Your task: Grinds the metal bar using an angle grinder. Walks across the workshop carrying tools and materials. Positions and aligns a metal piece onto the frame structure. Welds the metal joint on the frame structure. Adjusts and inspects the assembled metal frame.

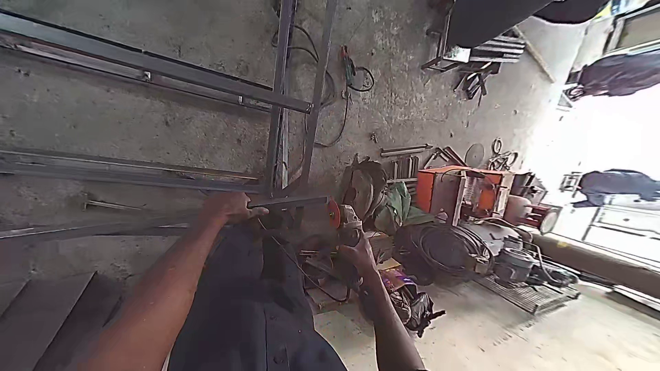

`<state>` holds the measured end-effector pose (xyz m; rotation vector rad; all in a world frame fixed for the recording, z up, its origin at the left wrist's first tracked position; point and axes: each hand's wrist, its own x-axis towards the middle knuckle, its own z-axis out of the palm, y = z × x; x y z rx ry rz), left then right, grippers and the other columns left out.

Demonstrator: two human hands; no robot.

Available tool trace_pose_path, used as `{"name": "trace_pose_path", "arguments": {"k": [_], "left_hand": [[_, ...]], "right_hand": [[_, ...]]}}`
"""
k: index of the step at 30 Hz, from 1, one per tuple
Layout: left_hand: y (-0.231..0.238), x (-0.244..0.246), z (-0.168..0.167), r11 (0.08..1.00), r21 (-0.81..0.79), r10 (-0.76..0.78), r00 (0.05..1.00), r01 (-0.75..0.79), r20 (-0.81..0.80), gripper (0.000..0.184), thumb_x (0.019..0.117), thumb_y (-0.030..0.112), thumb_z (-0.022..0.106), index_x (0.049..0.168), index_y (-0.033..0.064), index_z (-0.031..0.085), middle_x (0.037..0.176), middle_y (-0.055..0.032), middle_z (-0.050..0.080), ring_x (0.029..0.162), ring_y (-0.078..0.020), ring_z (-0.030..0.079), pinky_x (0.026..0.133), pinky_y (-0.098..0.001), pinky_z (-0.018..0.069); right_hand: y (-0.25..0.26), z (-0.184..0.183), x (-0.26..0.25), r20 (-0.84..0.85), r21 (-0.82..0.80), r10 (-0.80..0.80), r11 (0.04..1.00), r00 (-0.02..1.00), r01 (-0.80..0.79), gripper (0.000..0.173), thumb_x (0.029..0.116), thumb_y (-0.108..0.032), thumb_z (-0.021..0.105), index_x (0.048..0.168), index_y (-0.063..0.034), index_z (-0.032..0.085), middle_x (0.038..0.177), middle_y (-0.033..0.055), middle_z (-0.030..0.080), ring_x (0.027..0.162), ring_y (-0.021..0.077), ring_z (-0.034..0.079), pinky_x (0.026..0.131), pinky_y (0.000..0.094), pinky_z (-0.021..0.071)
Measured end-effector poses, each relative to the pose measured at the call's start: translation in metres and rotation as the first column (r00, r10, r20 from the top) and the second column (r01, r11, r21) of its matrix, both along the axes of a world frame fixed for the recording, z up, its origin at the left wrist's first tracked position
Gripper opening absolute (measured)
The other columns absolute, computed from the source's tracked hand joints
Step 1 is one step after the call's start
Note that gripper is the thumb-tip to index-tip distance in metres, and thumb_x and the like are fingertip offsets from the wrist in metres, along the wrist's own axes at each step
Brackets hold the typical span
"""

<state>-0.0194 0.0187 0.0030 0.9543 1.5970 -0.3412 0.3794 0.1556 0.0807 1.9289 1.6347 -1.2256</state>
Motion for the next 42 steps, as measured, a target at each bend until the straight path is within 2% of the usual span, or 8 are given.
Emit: {"name": "trace_pose_path", "arguments": {"k": [7,11,16,22,25,32,39,42], "left_hand": [[0.006,-0.009,-0.009,0.999,-0.035,0.039,0.991,-0.034,0.131,0.084,0.0876,0.084,0.046,0.102,0.0063,0.073,0.091,-0.018,0.071,0.088,-0.0351,0.07,0.081,-0.0632,0.0544],[0.006,-0.01,-0.01,0.995,-0.063,0.082,0.986,-0.073,0.142,0.084,0.086,0.085,0.048,0.099,0.0054,0.072,0.085,-0.0167,0.07,0.08,-0.0327,0.07,0.077,-0.06,0.0562],[0.005,-0.012,-0.021,0.994,-0.065,0.103,0.976,-0.092,0.193,0.083,0.0879,0.081,0.051,0.099,0.0015,0.072,0.089,-0.0192,0.07,0.087,-0.0354,0.069,0.082,-0.0626,0.0542],[0.004,-0.012,-0.022,0.988,-0.079,0.149,0.964,-0.135,0.222,0.081,0.0876,0.081,0.052,0.092,0.0026,0.07,0.079,-0.0162,0.068,0.075,-0.0317,0.068,0.073,-0.0588,0.0552],[0.007,-0.012,-0.015,0.987,-0.09,0.148,0.965,-0.131,0.216,0.081,0.089,0.08,0.051,0.092,0.0021,0.071,0.08,-0.0164,0.069,0.076,-0.032,0.068,0.074,-0.0591,0.055],[0.011,-0.012,-0.009,0.992,-0.079,0.117,0.973,-0.103,0.199,0.08,0.0894,0.08,0.05,0.09,0.0016,0.07,0.08,-0.0162,0.067,0.076,-0.0317,0.067,0.074,-0.0587,0.0542],[0.012,-0.013,-0.008,0.993,-0.09,0.087,0.976,-0.07,0.199,0.08,0.0893,0.079,0.051,0.096,0.0015,0.07,0.084,-0.017,0.068,0.081,-0.0329,0.068,0.078,-0.0592,0.0542],[0.0,-0.003,-0.006,0.999,0.043,-0.011,0.999,0.01,0.036,0.083,0.0829,0.089,0.045,0.09,0.0108,0.07,0.082,-0.0122,0.069,0.081,-0.0318,0.07,0.073,-0.0603,0.0561]], "right_hand": [[0.015,0.013,-0.012,0.053,-0.015,0.119,0.993,0.991,-0.119,0.094,0.0597,-0.041,0.086,0.143,-0.0147,0.05,0.112,0.0106,0.071,0.1,0.0243,0.07,0.085,0.0538,0.0579],[0.016,0.012,-0.014,0.053,-0.009,0.137,0.991,0.989,-0.136,0.095,0.0603,-0.042,0.086,0.143,-0.0142,0.05,0.113,0.0108,0.071,0.1,0.0244,0.07,0.086,0.0534,0.0576],[0.016,0.006,-0.012,0.042,0.008,0.112,0.994,0.993,-0.112,0.099,0.0582,-0.042,0.087,0.145,-0.0146,0.048,0.115,0.0108,0.07,0.101,0.024,0.07,0.086,0.0539,0.0578],[0.019,0.006,-0.014,0.034,0.022,0.13,0.991,0.991,-0.131,0.096,0.0613,-0.039,0.09,0.145,-0.0149,0.049,0.116,0.0122,0.07,0.103,0.0256,0.069,0.089,0.0544,0.0566],[0.018,0.007,-0.016,0.006,0.038,0.125,0.991,0.992,-0.125,0.094,0.0617,-0.037,0.088,0.144,-0.0134,0.049,0.114,0.0116,0.07,0.101,0.0234,0.07,0.088,0.0515,0.0578],[0.02,0.005,-0.02,0.007,0.061,0.114,0.992,0.994,-0.114,0.102,0.0639,-0.036,0.09,0.151,-0.0105,0.043,0.127,0.0143,0.067,0.115,0.0237,0.066,0.099,0.0487,0.0537],[0.013,-0.004,-0.014,-0.039,0.039,0.051,0.998,0.998,-0.049,0.096,0.0585,-0.041,0.088,0.143,-0.0153,0.051,0.116,0.01,0.07,0.103,0.0218,0.07,0.088,0.0517,0.0582],[0.007,-0.004,-0.008,-0.041,0.062,0.006,0.998,0.999,-0.004,0.091,0.0583,-0.04,0.088,0.139,-0.0154,0.053,0.114,0.0089,0.07,0.102,0.021,0.069,0.087,0.0511,0.0584]]}}
